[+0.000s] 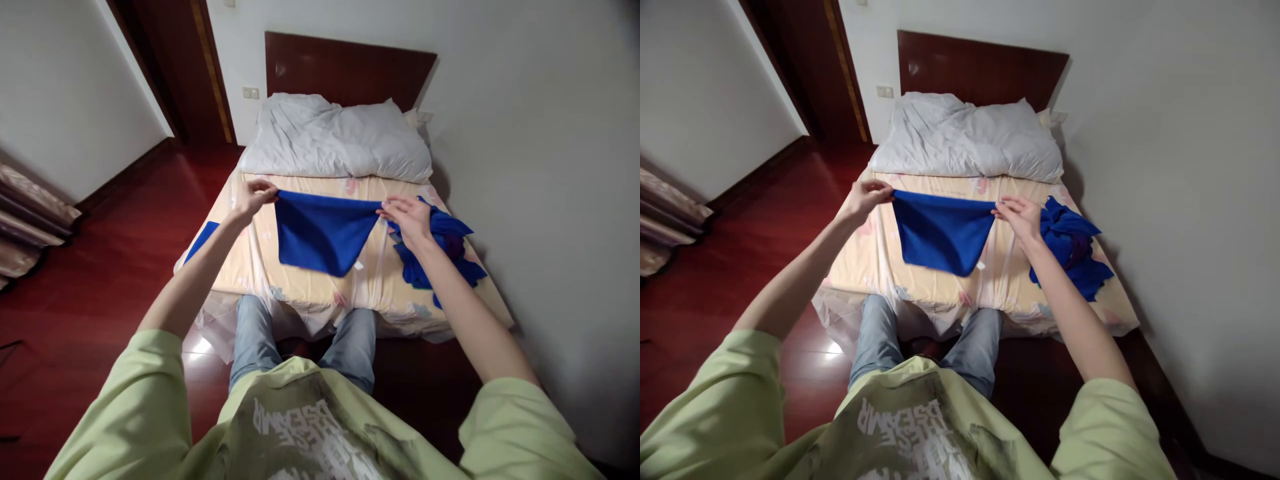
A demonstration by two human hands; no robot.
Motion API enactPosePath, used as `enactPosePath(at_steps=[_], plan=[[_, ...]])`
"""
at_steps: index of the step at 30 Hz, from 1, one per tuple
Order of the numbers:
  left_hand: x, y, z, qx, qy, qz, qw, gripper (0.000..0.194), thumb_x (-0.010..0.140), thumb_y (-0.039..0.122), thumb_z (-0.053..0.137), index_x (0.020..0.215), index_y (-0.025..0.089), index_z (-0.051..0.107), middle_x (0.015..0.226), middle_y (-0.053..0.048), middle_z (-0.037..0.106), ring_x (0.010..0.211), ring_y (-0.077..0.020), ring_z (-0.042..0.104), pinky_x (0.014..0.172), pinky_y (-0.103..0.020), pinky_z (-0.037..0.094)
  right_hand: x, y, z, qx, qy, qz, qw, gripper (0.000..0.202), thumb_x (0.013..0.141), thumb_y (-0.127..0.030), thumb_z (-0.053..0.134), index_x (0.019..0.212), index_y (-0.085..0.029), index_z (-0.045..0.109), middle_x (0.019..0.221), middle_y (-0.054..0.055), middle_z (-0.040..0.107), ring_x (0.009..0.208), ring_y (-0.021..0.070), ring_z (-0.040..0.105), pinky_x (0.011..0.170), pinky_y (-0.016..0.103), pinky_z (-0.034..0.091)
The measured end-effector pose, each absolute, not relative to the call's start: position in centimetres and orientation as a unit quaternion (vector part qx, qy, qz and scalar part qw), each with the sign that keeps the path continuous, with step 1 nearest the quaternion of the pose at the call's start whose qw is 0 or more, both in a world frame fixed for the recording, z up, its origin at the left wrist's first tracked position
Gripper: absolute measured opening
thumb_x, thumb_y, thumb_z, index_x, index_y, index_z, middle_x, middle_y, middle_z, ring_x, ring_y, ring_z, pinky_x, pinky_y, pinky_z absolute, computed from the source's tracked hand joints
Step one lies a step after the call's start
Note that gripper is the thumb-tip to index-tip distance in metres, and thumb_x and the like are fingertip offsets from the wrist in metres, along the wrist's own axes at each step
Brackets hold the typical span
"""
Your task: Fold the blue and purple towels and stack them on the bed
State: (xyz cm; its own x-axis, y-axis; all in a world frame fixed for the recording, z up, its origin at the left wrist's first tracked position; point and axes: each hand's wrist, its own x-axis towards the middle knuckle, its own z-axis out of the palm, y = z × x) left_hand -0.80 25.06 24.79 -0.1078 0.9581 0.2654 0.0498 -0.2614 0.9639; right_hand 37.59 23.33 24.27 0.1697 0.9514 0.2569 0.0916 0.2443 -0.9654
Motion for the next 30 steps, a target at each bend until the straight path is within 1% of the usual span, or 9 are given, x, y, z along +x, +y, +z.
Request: enactPosePath(at_steps=[3, 6, 8, 12, 15, 18, 22, 27, 30], plan=[[-1.3, 26.2, 26.3, 0.587, 0.419, 0.621, 0.308, 0.028, 0.075, 0.037, 0.081, 0.086, 0.013, 0.07, 0.079, -0.002, 0.069, 0.076, -0.0142, 0.07, 0.079, -0.035, 0.06, 37.9, 24.3, 24.8, -0.465, -0.566, 0.287, 0.617, 0.037, 0.07, -0.043, 0.086, 0.093, -0.021, 0.067, 0.084, 0.003, 0.074, 0.079, 0.0183, 0.075, 0.074, 0.03, 0.064], [-2.5, 26.0, 24.5, 0.614, 0.418, 0.614, 0.267, 0.028, 0.078, 0.04, 0.077, 0.09, 0.015, 0.071, 0.087, -0.003, 0.071, 0.083, -0.0146, 0.069, 0.078, -0.032, 0.059, 38.1, 23.6, 22.4, -0.479, -0.583, 0.266, 0.6, 0.035, 0.073, -0.043, 0.083, 0.095, -0.021, 0.068, 0.09, 0.006, 0.074, 0.084, 0.0191, 0.074, 0.079, 0.031, 0.062], [-3.3, 25.3, 20.6, 0.613, 0.47, 0.577, 0.266, 0.028, 0.077, 0.041, 0.077, 0.087, 0.016, 0.071, 0.089, -0.004, 0.071, 0.082, -0.0143, 0.067, 0.075, -0.028, 0.057, 37.7, 22.6, 18.5, -0.501, -0.581, 0.29, 0.572, 0.034, 0.072, -0.042, 0.082, 0.095, -0.021, 0.068, 0.092, 0.005, 0.074, 0.086, 0.0193, 0.073, 0.082, 0.032, 0.062], [-3.2, 22.4, 8.4, 0.583, 0.57, 0.492, 0.306, 0.025, 0.074, 0.041, 0.075, 0.081, 0.017, 0.071, 0.081, -0.006, 0.07, 0.078, -0.0162, 0.064, 0.065, -0.023, 0.05, 35.6, 20.1, 7.5, -0.559, -0.517, 0.4, 0.51, 0.029, 0.068, -0.038, 0.083, 0.086, -0.021, 0.067, 0.083, 0.003, 0.073, 0.08, 0.0178, 0.071, 0.078, 0.029, 0.06], [-2.1, 19.4, -0.1, 0.509, 0.661, 0.421, 0.356, 0.02, 0.068, 0.036, 0.075, 0.076, 0.019, 0.068, 0.074, -0.004, 0.069, 0.073, -0.0169, 0.062, 0.07, -0.026, 0.05, 33.5, 18.1, 0.2, -0.626, -0.412, 0.504, 0.429, 0.029, 0.063, -0.033, 0.086, 0.073, -0.02, 0.061, 0.068, 0.0, 0.069, 0.066, 0.0158, 0.067, 0.061, 0.025, 0.056], [-1.4, 17.1, -5.2, 0.441, 0.714, 0.372, 0.397, 0.026, 0.067, 0.036, 0.076, 0.086, 0.02, 0.068, 0.078, -0.004, 0.072, 0.079, -0.0206, 0.066, 0.076, -0.03, 0.052, 32.3, 16.9, -4.0, -0.679, -0.312, 0.533, 0.397, 0.032, 0.064, -0.032, 0.086, 0.072, -0.021, 0.056, 0.059, -0.003, 0.064, 0.052, 0.0134, 0.061, 0.045, 0.021, 0.048], [-1.6, 16.7, -7.2, 0.436, 0.732, 0.352, 0.387, 0.032, 0.072, 0.043, 0.072, 0.095, 0.021, 0.07, 0.086, -0.006, 0.075, 0.09, -0.0232, 0.069, 0.083, -0.032, 0.051, 32.5, 16.9, -5.7, -0.691, -0.288, 0.531, 0.397, 0.028, 0.069, -0.029, 0.083, 0.077, -0.022, 0.057, 0.058, -0.004, 0.063, 0.048, 0.012, 0.057, 0.04, 0.02, 0.043], [-2.3, 16.6, -6.4, 0.439, 0.718, 0.362, 0.401, 0.039, 0.069, 0.047, 0.074, 0.097, 0.02, 0.07, 0.08, -0.006, 0.073, 0.077, -0.0219, 0.068, 0.07, -0.03, 0.05, 33.6, 17.0, -5.8, -0.688, -0.292, 0.555, 0.364, 0.019, 0.073, -0.025, 0.078, 0.072, -0.02, 0.06, 0.049, -0.004, 0.058, 0.041, 0.0107, 0.05, 0.037, 0.019, 0.04], [-2.7, 15.4, -5.8, 0.454, 0.706, 0.369, 0.399, 0.047, 0.064, 0.05, 0.079, 0.101, 0.021, 0.069, 0.078, -0.005, 0.073, 0.073, -0.0216, 0.067, 0.067, -0.029, 0.049, 34.1, 16.6, -6.0, -0.685, -0.303, 0.571, 0.337, 0.02, 0.071, -0.026, 0.079, 0.067, -0.019, 0.061, 0.043, -0.004, 0.056, 0.038, 0.0097, 0.047, 0.036, 0.019, 0.037]])
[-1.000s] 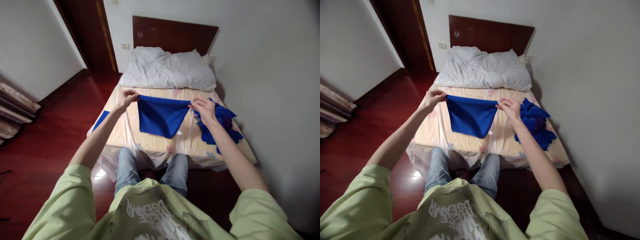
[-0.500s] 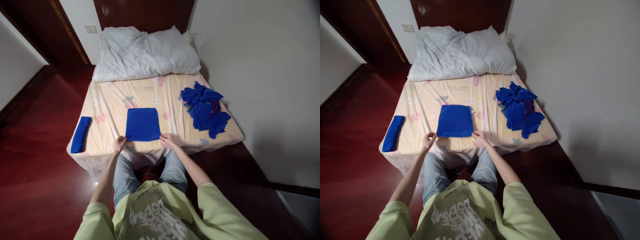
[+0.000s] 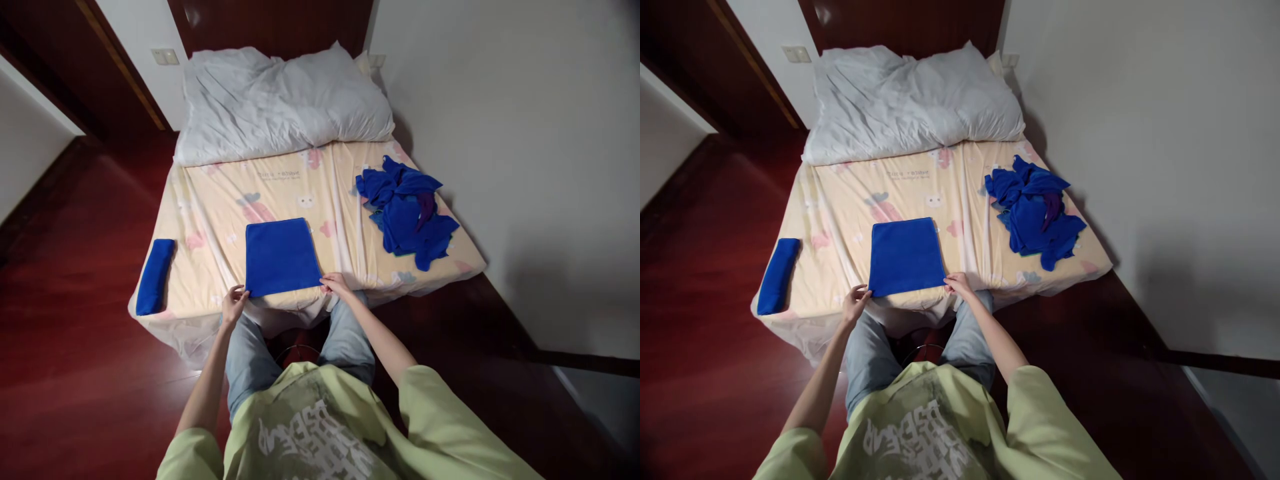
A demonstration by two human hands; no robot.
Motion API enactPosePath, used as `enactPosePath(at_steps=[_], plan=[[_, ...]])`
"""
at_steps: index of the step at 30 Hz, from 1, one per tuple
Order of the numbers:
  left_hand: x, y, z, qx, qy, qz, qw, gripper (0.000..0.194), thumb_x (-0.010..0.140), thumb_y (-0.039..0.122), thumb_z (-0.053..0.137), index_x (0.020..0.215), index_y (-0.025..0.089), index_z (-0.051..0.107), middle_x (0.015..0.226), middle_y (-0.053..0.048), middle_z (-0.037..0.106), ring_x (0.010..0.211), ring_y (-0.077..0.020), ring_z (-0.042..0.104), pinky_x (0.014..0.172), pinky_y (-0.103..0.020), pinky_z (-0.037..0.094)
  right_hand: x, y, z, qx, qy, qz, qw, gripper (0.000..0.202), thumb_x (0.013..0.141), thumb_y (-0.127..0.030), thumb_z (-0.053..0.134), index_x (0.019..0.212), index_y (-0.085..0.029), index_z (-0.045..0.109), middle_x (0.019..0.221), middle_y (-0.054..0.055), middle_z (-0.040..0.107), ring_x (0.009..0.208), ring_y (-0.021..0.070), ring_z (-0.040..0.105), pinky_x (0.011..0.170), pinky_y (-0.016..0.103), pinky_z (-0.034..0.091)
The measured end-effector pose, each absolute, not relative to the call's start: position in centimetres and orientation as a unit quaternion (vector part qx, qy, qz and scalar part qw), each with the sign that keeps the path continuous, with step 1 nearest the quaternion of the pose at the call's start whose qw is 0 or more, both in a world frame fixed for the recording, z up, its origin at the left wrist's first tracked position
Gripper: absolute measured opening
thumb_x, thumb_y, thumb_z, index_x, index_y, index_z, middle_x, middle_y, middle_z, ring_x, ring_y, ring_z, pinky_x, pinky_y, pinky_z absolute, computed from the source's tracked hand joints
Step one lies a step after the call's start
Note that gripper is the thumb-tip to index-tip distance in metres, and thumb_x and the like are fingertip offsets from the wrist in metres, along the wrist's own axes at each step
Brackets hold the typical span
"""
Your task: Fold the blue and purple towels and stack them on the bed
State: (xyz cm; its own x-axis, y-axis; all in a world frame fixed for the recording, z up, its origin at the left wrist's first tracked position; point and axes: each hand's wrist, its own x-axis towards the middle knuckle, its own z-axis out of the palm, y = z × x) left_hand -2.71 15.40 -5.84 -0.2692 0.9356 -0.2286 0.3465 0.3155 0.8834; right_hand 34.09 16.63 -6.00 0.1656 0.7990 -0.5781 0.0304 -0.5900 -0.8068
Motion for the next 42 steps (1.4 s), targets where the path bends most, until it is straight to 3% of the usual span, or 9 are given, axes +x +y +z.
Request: enactPosePath(at_steps=[4, 9, 13, 16, 20, 26, 32, 42], plan=[[-3.6, 14.8, -6.1, 0.457, 0.707, 0.334, 0.424, 0.053, 0.057, 0.052, 0.083, 0.099, 0.022, 0.069, 0.078, -0.006, 0.075, 0.078, -0.0249, 0.07, 0.072, -0.031, 0.051, 34.6, 17.1, -6.5, -0.695, -0.319, 0.562, 0.315, 0.021, 0.066, -0.026, 0.083, 0.063, -0.019, 0.063, 0.037, -0.006, 0.051, 0.034, 0.0079, 0.04, 0.033, 0.018, 0.029], [-4.8, 18.5, -7.1, 0.477, 0.684, 0.273, 0.481, 0.071, 0.055, 0.07, 0.079, 0.104, 0.019, 0.069, 0.084, -0.009, 0.078, 0.083, -0.0279, 0.073, 0.075, -0.035, 0.054, 34.8, 20.5, -6.8, -0.698, -0.356, 0.537, 0.312, 0.019, 0.069, -0.029, 0.081, 0.076, -0.015, 0.072, 0.043, -0.008, 0.053, 0.034, 0.0038, 0.033, 0.034, 0.017, 0.021], [-4.9, 24.2, -7.5, 0.471, 0.677, 0.276, 0.493, 0.078, 0.05, 0.072, 0.081, 0.104, 0.016, 0.07, 0.086, -0.011, 0.078, 0.087, -0.0288, 0.074, 0.075, -0.035, 0.056, 34.4, 25.2, -7.2, -0.706, -0.44, 0.476, 0.285, 0.023, 0.074, -0.036, 0.078, 0.079, -0.014, 0.073, 0.046, -0.006, 0.055, 0.037, 0.0054, 0.038, 0.038, 0.017, 0.026], [-4.7, 29.1, -7.8, 0.452, 0.68, 0.282, 0.504, 0.073, 0.055, 0.067, 0.082, 0.103, 0.013, 0.071, 0.087, -0.012, 0.078, 0.083, -0.0265, 0.074, 0.071, -0.032, 0.057, 33.7, 29.6, -7.9, -0.727, -0.47, 0.425, 0.265, 0.02, 0.078, -0.035, 0.074, 0.072, -0.016, 0.072, 0.049, -0.003, 0.059, 0.044, 0.0102, 0.051, 0.043, 0.018, 0.037], [-4.0, 35.6, -8.1, 0.43, 0.7, 0.3, 0.484, 0.055, 0.069, 0.054, 0.078, 0.104, 0.012, 0.072, 0.091, -0.012, 0.078, 0.08, -0.0228, 0.074, 0.069, -0.03, 0.058, 32.6, 35.7, -8.8, -0.745, -0.495, 0.366, 0.257, 0.013, 0.08, -0.029, 0.072, 0.073, -0.018, 0.072, 0.071, 0.003, 0.073, 0.073, 0.0179, 0.07, 0.064, 0.022, 0.051], [-3.0, 42.4, -7.8, 0.487, 0.72, 0.296, 0.397, 0.042, 0.085, 0.043, 0.065, 0.116, 0.015, 0.071, 0.103, -0.012, 0.077, 0.078, -0.0208, 0.073, 0.071, -0.031, 0.059, 31.3, 43.1, -10.0, -0.749, -0.563, 0.262, 0.232, 0.017, 0.091, -0.027, 0.062, 0.098, -0.02, 0.076, 0.104, 0.008, 0.078, 0.098, 0.0215, 0.073, 0.087, 0.028, 0.053], [-2.5, 45.1, -7.9, 0.584, 0.729, 0.216, 0.284, 0.028, 0.088, 0.038, 0.061, 0.104, 0.018, 0.074, 0.103, -0.011, 0.077, 0.099, -0.0266, 0.072, 0.091, -0.035, 0.054, 31.6, 45.3, -11.5, -0.74, -0.58, 0.246, 0.234, 0.018, 0.093, -0.026, 0.06, 0.096, -0.019, 0.076, 0.1, 0.007, 0.078, 0.092, 0.0196, 0.072, 0.084, 0.027, 0.052], [-1.8, 45.6, -8.3, 0.577, 0.752, 0.228, 0.225, 0.027, 0.094, 0.036, 0.052, 0.109, 0.019, 0.069, 0.101, -0.01, 0.077, 0.092, -0.0237, 0.072, 0.085, -0.032, 0.053, 31.1, 45.8, -10.2, -0.779, -0.539, 0.227, 0.224, 0.019, 0.096, -0.029, 0.057, 0.097, -0.022, 0.074, 0.101, 0.007, 0.077, 0.09, 0.0197, 0.069, 0.081, 0.026, 0.05]])
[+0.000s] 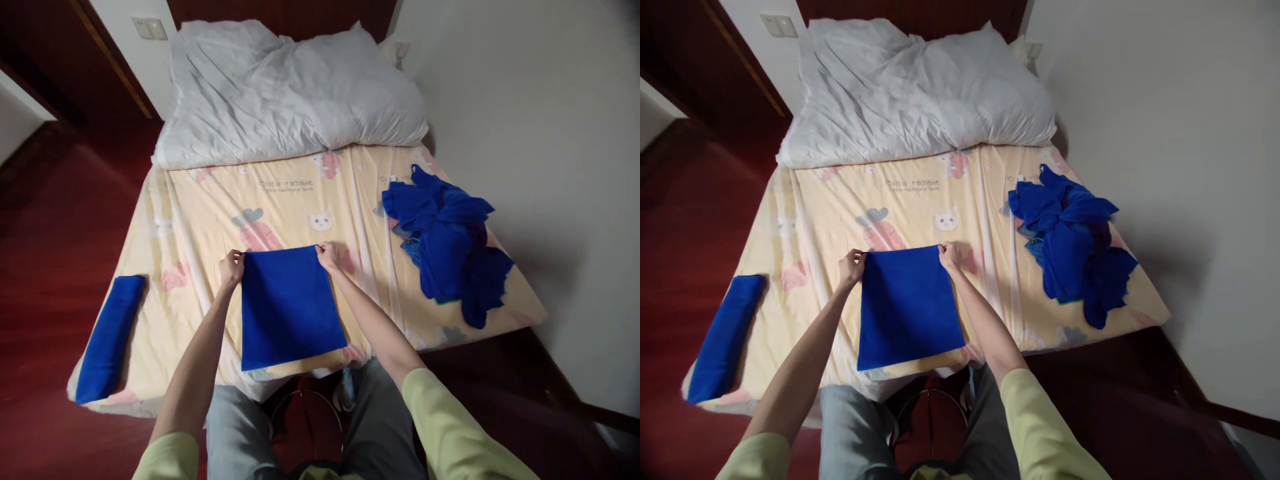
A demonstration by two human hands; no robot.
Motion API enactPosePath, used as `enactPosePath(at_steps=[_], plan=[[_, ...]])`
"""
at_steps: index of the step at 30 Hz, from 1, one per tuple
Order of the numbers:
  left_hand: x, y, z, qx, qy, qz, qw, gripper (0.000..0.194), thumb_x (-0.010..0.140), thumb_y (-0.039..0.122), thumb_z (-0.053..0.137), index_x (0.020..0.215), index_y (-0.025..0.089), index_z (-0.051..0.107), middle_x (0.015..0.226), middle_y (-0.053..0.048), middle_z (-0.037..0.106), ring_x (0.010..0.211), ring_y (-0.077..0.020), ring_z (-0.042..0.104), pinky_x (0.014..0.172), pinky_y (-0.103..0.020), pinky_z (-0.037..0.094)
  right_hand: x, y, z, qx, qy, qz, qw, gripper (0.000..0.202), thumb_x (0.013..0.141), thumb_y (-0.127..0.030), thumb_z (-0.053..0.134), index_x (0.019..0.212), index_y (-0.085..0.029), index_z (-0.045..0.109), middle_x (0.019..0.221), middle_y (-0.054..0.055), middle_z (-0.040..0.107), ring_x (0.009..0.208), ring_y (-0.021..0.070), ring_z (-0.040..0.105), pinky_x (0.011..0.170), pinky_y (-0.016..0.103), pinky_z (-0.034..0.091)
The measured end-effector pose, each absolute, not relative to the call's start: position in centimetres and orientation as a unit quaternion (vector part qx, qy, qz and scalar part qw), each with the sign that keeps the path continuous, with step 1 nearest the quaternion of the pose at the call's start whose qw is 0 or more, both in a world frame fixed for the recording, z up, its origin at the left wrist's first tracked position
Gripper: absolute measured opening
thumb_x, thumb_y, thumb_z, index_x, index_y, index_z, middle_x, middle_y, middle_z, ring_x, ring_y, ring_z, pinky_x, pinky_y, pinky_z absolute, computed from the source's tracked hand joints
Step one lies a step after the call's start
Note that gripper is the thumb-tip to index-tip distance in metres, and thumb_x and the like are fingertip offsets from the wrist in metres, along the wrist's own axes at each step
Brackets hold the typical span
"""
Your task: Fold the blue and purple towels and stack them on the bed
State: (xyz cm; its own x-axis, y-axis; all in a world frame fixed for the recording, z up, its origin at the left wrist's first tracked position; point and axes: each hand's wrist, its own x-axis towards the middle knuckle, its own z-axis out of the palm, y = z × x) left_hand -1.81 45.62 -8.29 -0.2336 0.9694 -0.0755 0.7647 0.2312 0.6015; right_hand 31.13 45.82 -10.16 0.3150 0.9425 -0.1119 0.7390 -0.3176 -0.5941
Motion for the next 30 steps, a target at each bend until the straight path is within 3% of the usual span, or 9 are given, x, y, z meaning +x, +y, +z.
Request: enactPosePath(at_steps=[7, 12, 17, 20, 23, 27, 30], plan=[[-2.5, 47.0, -8.6, 0.692, 0.686, 0.151, 0.167, 0.029, 0.085, 0.026, 0.058, 0.108, 0.017, 0.074, 0.111, -0.013, 0.074, 0.103, -0.0268, 0.069, 0.097, -0.036, 0.051, 31.0, 46.9, -10.1, -0.756, -0.566, 0.245, 0.218, 0.012, 0.089, -0.019, 0.065, 0.096, -0.021, 0.074, 0.102, 0.007, 0.076, 0.094, 0.0179, 0.07, 0.086, 0.027, 0.053], [-3.6, 48.6, -8.4, 0.733, 0.638, 0.102, 0.212, 0.031, 0.077, 0.023, 0.063, 0.105, 0.021, 0.077, 0.1, -0.007, 0.077, 0.098, -0.0272, 0.07, 0.095, -0.034, 0.052, 31.8, 48.4, -10.9, -0.734, -0.554, 0.314, 0.237, 0.015, 0.081, -0.015, 0.068, 0.094, -0.019, 0.073, 0.096, 0.003, 0.077, 0.089, 0.0159, 0.072, 0.084, 0.026, 0.055], [-3.1, 49.7, -8.3, 0.711, 0.662, 0.131, 0.197, 0.028, 0.082, 0.023, 0.059, 0.103, 0.018, 0.076, 0.101, -0.009, 0.075, 0.1, -0.0277, 0.068, 0.095, -0.036, 0.051, 32.7, 50.0, -11.5, -0.739, -0.556, 0.281, 0.258, 0.018, 0.083, -0.016, 0.064, 0.099, -0.017, 0.072, 0.094, 0.005, 0.076, 0.089, 0.0187, 0.072, 0.088, 0.03, 0.056], [-1.2, 48.7, -8.3, 0.687, 0.686, 0.198, 0.138, 0.037, 0.089, 0.019, 0.049, 0.12, 0.014, 0.069, 0.116, -0.017, 0.069, 0.113, -0.0317, 0.062, 0.102, -0.045, 0.047, 31.5, 49.4, -11.2, -0.734, -0.591, 0.207, 0.263, 0.03, 0.091, -0.015, 0.054, 0.118, -0.015, 0.067, 0.112, 0.012, 0.072, 0.11, 0.0237, 0.066, 0.104, 0.04, 0.049], [0.9, 46.4, -8.8, 0.725, 0.64, 0.236, 0.093, 0.047, 0.095, 0.017, 0.041, 0.139, 0.016, 0.057, 0.143, -0.02, 0.054, 0.138, -0.0344, 0.044, 0.114, -0.056, 0.034, 29.5, 47.2, -10.9, -0.681, -0.671, 0.136, 0.261, 0.041, 0.099, -0.016, 0.043, 0.136, -0.016, 0.058, 0.141, 0.016, 0.058, 0.136, 0.0277, 0.049, 0.12, 0.051, 0.032], [1.7, 44.2, -10.1, 0.796, 0.55, 0.209, 0.143, 0.053, 0.1, 0.031, 0.037, 0.15, 0.015, 0.045, 0.159, -0.014, 0.04, 0.151, -0.0301, 0.028, 0.124, -0.055, 0.019, 28.5, 44.2, -11.4, -0.587, -0.771, 0.149, 0.197, 0.045, 0.105, -0.032, 0.037, 0.145, -0.019, 0.052, 0.153, 0.009, 0.05, 0.147, 0.0224, 0.038, 0.126, 0.046, 0.024], [1.3, 43.9, -10.8, 0.788, 0.562, 0.197, 0.153, 0.06, 0.101, 0.039, 0.035, 0.153, 0.01, 0.04, 0.162, -0.016, 0.034, 0.154, -0.0301, 0.023, 0.126, -0.054, 0.014, 29.1, 43.3, -11.5, -0.593, -0.773, 0.15, 0.166, 0.054, 0.105, -0.04, 0.037, 0.153, -0.016, 0.041, 0.162, 0.009, 0.038, 0.154, 0.0222, 0.026, 0.129, 0.048, 0.015]])
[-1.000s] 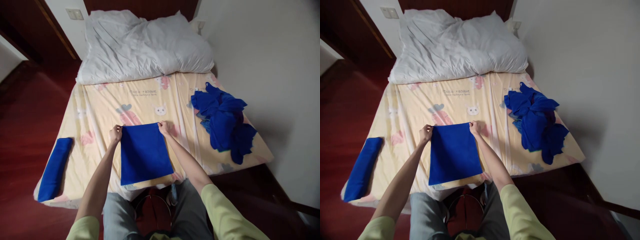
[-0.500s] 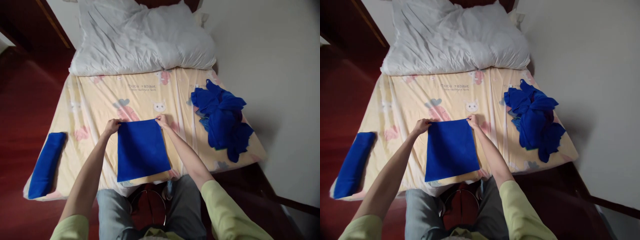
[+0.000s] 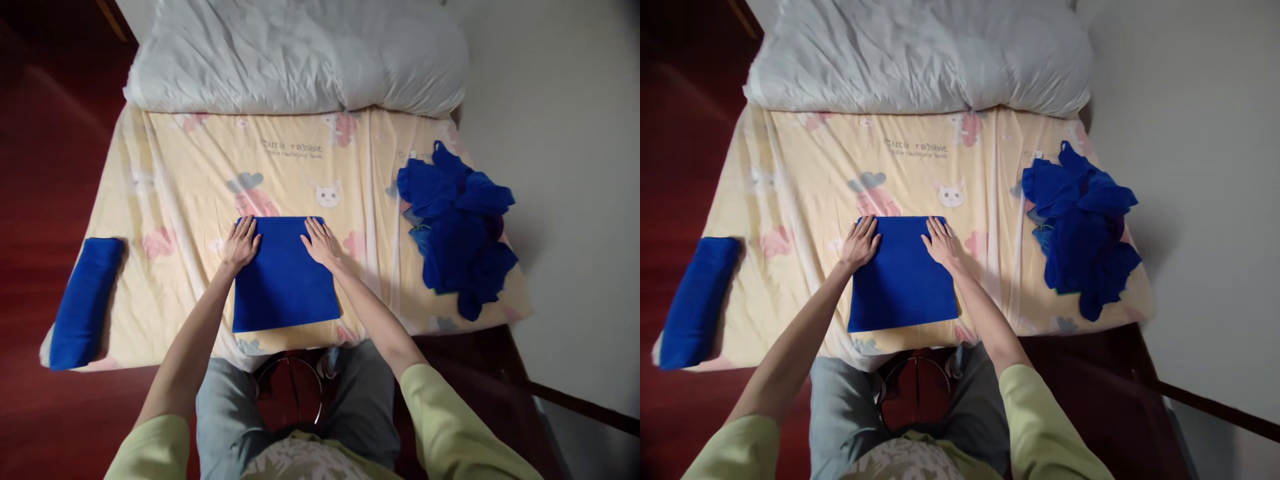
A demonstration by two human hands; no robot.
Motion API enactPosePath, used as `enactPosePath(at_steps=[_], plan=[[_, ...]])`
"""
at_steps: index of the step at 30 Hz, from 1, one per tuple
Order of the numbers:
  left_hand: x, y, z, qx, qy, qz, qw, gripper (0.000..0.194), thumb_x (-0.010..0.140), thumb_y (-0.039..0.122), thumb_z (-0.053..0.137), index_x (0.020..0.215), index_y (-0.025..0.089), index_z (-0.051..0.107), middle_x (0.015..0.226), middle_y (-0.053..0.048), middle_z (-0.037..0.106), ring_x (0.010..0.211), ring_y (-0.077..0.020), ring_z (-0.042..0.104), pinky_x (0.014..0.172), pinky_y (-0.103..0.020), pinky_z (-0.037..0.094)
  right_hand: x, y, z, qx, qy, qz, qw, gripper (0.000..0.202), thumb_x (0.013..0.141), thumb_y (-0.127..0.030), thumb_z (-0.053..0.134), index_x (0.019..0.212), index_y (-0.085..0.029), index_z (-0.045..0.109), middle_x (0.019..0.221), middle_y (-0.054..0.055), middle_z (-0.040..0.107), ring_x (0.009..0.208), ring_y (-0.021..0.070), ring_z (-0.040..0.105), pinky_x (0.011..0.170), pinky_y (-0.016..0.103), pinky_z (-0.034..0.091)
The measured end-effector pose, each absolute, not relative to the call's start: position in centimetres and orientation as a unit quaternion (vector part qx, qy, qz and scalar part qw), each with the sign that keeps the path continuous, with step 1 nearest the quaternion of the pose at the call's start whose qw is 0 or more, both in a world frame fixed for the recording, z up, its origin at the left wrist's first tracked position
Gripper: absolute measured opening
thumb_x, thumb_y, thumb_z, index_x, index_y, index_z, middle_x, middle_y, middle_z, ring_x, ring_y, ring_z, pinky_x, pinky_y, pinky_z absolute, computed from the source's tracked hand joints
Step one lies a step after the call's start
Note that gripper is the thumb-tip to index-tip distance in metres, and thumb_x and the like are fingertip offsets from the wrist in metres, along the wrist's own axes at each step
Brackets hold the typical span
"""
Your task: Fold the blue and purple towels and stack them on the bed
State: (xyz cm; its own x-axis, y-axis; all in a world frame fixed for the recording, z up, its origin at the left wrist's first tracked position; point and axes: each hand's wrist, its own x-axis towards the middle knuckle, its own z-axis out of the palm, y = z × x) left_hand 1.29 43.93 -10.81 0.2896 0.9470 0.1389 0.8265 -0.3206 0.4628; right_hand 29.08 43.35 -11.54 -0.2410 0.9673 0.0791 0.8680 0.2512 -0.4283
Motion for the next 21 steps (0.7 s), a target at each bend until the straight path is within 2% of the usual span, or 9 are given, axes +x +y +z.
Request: enactPosePath(at_steps=[3, 6, 9, 14, 21], plan=[[1.6, 42.5, -10.6, 0.769, 0.587, 0.207, 0.149, 0.064, 0.1, 0.042, 0.036, 0.152, 0.005, 0.039, 0.163, -0.019, 0.029, 0.155, -0.032, 0.017, 0.126, -0.056, 0.011, 28.9, 42.0, -10.6, -0.622, -0.754, 0.133, 0.165, 0.06, 0.104, -0.04, 0.038, 0.157, -0.011, 0.033, 0.165, 0.013, 0.028, 0.157, 0.0266, 0.015, 0.129, 0.056, 0.007], [2.5, 37.4, -9.9, 0.773, 0.576, 0.208, 0.166, 0.061, 0.101, 0.041, 0.033, 0.153, 0.008, 0.04, 0.164, -0.017, 0.028, 0.156, -0.0298, 0.014, 0.126, -0.056, 0.012, 27.7, 37.6, -9.2, -0.577, -0.786, 0.141, 0.173, 0.059, 0.104, -0.036, 0.037, 0.159, -0.013, 0.03, 0.167, 0.01, 0.023, 0.158, 0.0244, 0.011, 0.13, 0.054, 0.006], [2.3, 29.2, -9.8, 0.789, 0.55, 0.189, 0.199, 0.059, 0.102, 0.038, 0.031, 0.156, 0.014, 0.036, 0.165, -0.012, 0.029, 0.156, -0.0268, 0.015, 0.127, -0.053, 0.016, 27.5, 30.8, -8.5, -0.52, -0.818, 0.18, 0.168, 0.058, 0.104, -0.035, 0.037, 0.159, -0.018, 0.029, 0.165, 0.007, 0.028, 0.156, 0.021, 0.019, 0.131, 0.048, 0.015], [-1.4, 17.1, -10.5, 0.789, 0.551, 0.184, 0.199, 0.059, 0.102, 0.035, 0.034, 0.159, 0.02, 0.031, 0.165, -0.009, 0.028, 0.155, -0.0253, 0.02, 0.128, -0.05, 0.019, 31.2, 20.6, -9.0, -0.564, -0.776, 0.204, 0.198, 0.056, 0.102, -0.033, 0.042, 0.157, -0.024, 0.036, 0.162, 0.005, 0.036, 0.153, 0.0235, 0.029, 0.13, 0.05, 0.021], [-6.1, 9.2, -10.4, 0.775, 0.568, 0.171, 0.219, 0.059, 0.097, 0.025, 0.035, 0.156, 0.023, 0.037, 0.162, -0.009, 0.034, 0.153, -0.0249, 0.024, 0.124, -0.053, 0.028, 35.5, 13.3, -8.9, -0.576, -0.746, 0.219, 0.255, 0.048, 0.1, -0.029, 0.042, 0.145, -0.024, 0.055, 0.156, 0.007, 0.046, 0.15, 0.0242, 0.036, 0.126, 0.052, 0.031]])
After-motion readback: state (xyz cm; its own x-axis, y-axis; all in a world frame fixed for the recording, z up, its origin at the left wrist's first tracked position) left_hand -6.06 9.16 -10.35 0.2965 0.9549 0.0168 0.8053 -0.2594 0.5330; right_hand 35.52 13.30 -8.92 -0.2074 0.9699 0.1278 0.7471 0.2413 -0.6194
